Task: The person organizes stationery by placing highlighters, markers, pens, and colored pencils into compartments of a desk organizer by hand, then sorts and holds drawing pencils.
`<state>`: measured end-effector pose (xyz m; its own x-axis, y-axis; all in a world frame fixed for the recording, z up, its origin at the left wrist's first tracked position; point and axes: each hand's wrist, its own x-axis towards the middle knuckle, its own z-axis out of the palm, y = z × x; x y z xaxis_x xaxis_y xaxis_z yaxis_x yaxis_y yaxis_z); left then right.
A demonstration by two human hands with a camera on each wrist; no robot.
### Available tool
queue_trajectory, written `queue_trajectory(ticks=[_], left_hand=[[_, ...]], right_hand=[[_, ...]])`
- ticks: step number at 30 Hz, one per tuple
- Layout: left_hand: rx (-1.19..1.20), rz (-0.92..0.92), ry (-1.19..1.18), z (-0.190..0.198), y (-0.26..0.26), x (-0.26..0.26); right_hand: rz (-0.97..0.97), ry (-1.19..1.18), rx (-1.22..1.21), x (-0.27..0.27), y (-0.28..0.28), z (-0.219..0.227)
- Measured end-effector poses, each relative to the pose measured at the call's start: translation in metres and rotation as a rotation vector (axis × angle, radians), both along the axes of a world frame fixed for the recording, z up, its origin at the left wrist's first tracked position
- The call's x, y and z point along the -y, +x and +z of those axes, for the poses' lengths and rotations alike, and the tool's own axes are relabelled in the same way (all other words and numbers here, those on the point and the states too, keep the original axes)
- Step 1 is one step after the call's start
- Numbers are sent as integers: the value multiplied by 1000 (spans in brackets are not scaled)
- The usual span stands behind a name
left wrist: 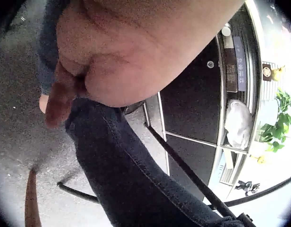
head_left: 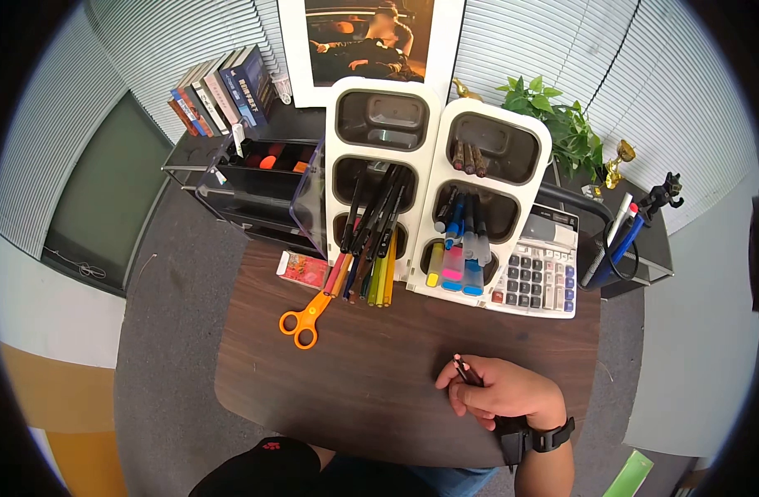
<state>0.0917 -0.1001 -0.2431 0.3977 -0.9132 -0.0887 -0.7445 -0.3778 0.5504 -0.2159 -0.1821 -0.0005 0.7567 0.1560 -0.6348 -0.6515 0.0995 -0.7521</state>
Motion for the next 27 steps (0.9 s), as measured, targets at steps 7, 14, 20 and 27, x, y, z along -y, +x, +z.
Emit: queue_trajectory(ticks=[7, 14, 20, 27], left_hand=[[-9, -10, -5, -2, -4, -2], [-21, -14, -7, -6, -9, -7], [-27, -23, -2, -9, -13, -11], [-34, -31, -1, -11, -18, -15]], right_hand=[[-4, 0, -1, 0, 0, 0], [11, -22, -8, 0, 1, 3], [8, -22, -3, -1, 0, 2], [4, -20, -5, -1, 0, 1]])
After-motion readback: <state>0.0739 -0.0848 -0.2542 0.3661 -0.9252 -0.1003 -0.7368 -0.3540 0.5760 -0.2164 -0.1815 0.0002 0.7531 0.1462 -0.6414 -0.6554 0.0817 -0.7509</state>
